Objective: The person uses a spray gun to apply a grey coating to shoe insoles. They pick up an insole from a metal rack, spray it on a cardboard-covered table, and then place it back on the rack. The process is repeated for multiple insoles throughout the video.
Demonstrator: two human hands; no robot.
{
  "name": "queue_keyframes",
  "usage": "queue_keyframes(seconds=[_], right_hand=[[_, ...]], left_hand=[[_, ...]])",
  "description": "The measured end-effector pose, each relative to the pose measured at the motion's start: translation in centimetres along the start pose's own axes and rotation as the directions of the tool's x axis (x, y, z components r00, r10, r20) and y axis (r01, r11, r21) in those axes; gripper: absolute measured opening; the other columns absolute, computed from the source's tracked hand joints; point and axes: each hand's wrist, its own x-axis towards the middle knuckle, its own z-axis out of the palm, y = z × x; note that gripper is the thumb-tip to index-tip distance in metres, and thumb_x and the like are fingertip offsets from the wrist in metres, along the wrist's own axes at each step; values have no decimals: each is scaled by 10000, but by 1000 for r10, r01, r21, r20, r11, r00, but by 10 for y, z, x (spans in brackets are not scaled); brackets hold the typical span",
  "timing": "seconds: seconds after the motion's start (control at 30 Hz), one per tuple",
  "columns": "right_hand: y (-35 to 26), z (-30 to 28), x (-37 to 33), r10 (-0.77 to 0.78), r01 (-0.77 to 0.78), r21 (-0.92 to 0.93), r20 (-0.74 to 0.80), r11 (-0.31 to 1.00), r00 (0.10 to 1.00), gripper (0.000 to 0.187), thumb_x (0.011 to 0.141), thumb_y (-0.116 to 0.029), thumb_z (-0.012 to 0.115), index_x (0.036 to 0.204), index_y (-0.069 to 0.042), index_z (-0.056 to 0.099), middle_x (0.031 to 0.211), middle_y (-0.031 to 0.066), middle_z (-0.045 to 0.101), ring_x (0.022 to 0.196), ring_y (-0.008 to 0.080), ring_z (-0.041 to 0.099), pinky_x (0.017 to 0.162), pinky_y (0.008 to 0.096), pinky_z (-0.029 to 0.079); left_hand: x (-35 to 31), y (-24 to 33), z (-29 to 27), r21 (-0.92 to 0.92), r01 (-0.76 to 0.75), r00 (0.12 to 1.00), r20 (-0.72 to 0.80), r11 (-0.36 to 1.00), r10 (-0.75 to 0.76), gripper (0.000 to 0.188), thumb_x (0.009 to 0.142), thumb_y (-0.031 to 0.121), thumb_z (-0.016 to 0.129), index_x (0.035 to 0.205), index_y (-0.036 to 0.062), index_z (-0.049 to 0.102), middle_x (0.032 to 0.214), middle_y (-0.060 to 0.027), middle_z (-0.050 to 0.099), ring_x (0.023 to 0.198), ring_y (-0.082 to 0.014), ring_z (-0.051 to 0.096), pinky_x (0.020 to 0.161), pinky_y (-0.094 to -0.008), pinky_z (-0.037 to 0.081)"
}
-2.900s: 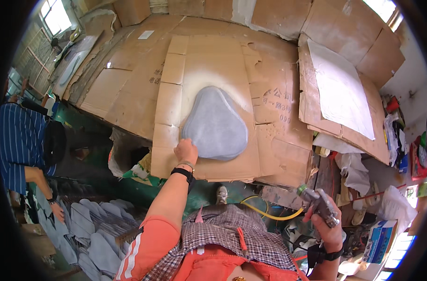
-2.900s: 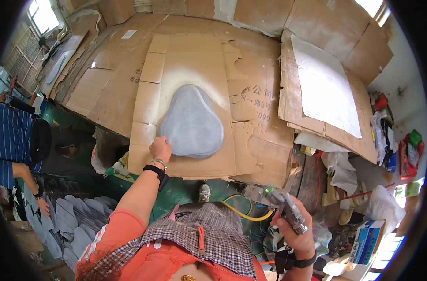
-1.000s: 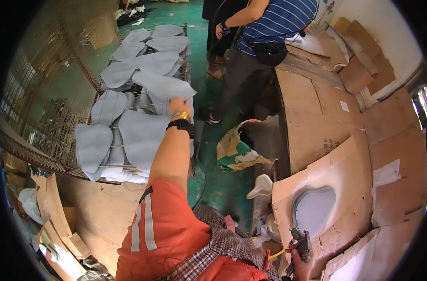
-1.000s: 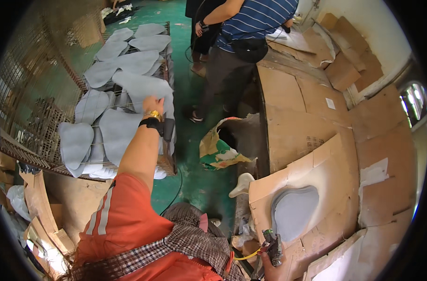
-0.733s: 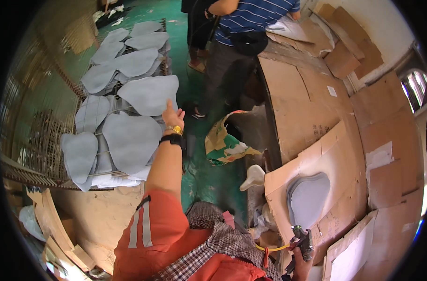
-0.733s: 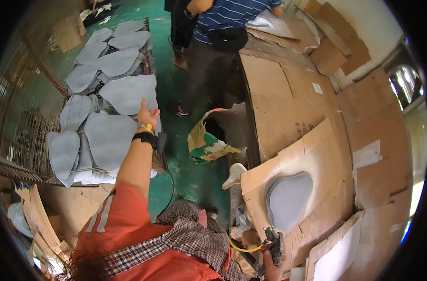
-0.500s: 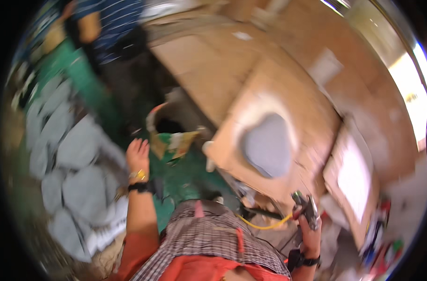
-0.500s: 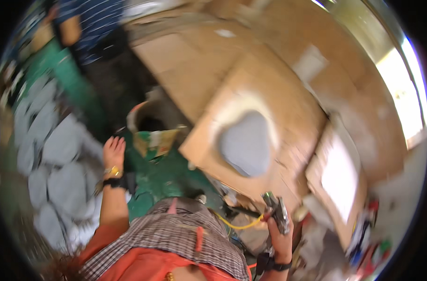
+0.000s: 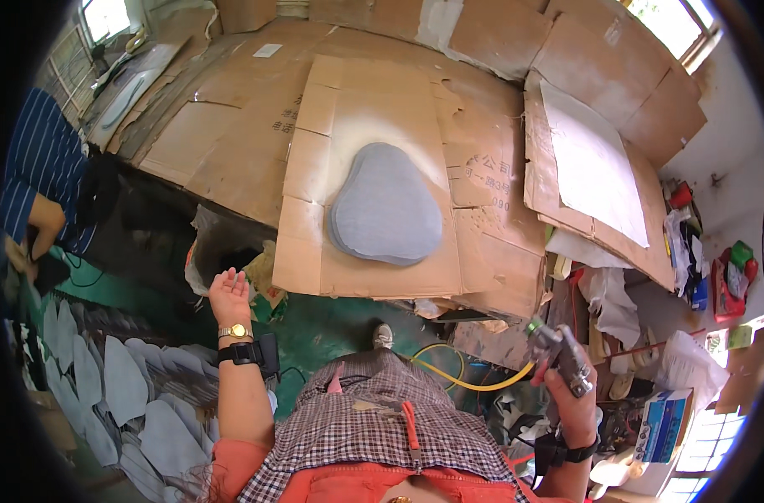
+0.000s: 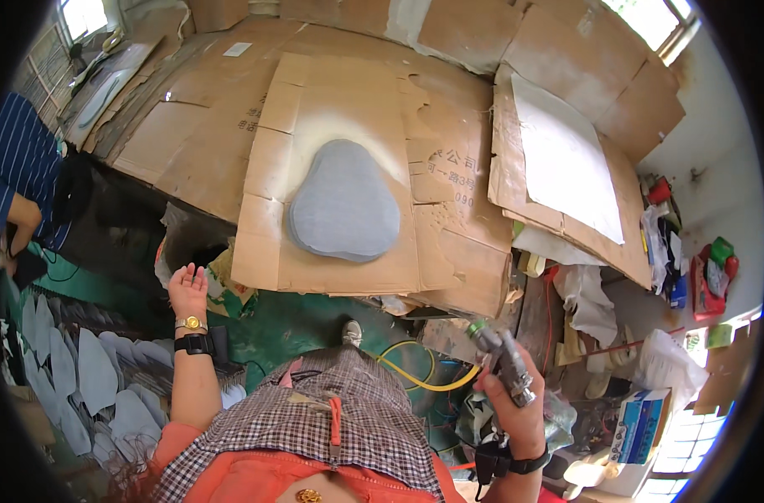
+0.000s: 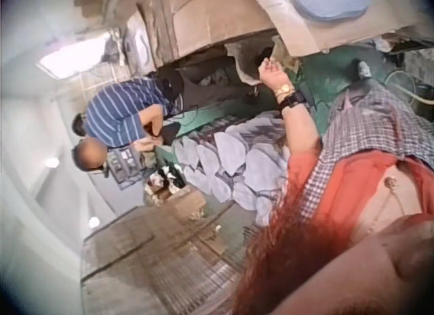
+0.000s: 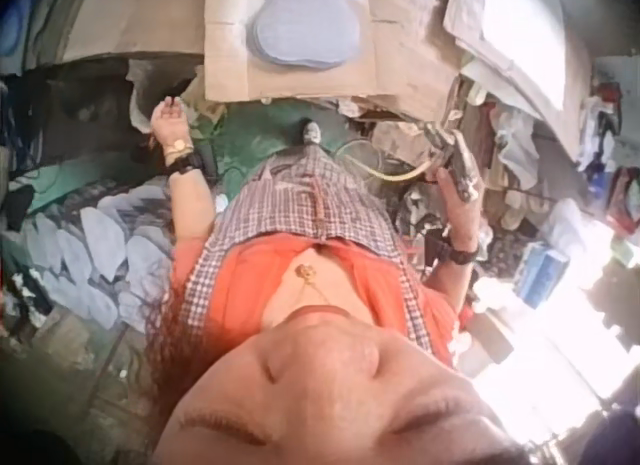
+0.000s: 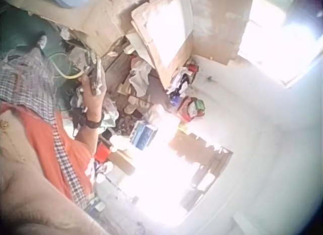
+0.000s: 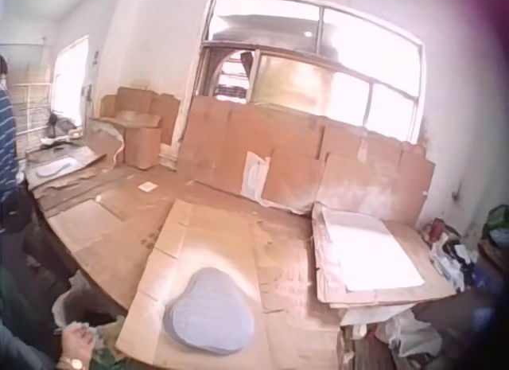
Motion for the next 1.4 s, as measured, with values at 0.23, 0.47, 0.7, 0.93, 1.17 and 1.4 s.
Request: queue_keyframes(seconds=[0.23, 0.47, 0.7, 0.93, 1.17, 1.4], right_hand=[[5, 9, 4, 3, -43, 158, 244, 986, 970, 559, 817, -46, 641, 1322, 28, 413, 884, 85, 606, 807, 154, 596, 750, 290, 484], [1, 23, 40, -113, 113, 99, -5, 989, 994, 549, 841, -127, 649, 1309, 41, 416, 849, 54, 601, 767, 131, 582, 715, 270, 476], [6, -8, 10, 0, 1, 16, -50, 1000, 999, 556, 834, -134, 658, 1305, 46, 424, 826, 49, 610, 742, 121, 586, 708, 254, 476], [18, 0, 13, 14, -39, 161, 157, 986, 988, 569, 826, -121, 665, 1315, 35, 418, 874, 75, 615, 762, 141, 599, 703, 266, 484], [6, 1, 42, -46, 50, 80, -56, 996, 997, 543, 844, -160, 654, 1300, 33, 432, 872, 55, 602, 746, 127, 589, 703, 267, 484], [8, -23, 20, 58, -64, 64, 91, 996, 994, 574, 817, -107, 667, 1312, 42, 418, 869, 58, 603, 773, 123, 595, 753, 269, 500]], left_hand=[[-1, -26, 16, 20, 65, 998, 23, 998, -65, 154, 811, 218, 612, 894, 94, 577, 928, -3, 614, 923, -195, 580, 892, -371, 401], [-14, -26, 21, 51, 56, 998, 11, 997, -56, 150, 822, 211, 615, 909, 99, 568, 898, -8, 603, 877, -190, 582, 846, -362, 417], [-14, -32, 7, 111, 47, 999, -18, 993, -45, 219, 818, 179, 603, 1011, 91, 552, 912, -16, 595, 842, -194, 587, 812, -344, 436], [-10, -52, 15, 171, 61, 998, 14, 983, -65, 322, 794, 152, 602, 1103, 82, 547, 869, -28, 605, 784, -191, 599, 774, -348, 459], [-25, -92, 52, 483, -15, 989, 136, 875, -58, 318, 786, 91, 609, 1093, 52, 538, 775, -31, 601, 657, -153, 594, 624, -273, 464], [13, -137, 83, 754, -289, 940, 341, 590, 25, 230, 769, 18, 578, 993, -6, 625, 762, -28, 613, 637, -90, 552, 598, -250, 456]])
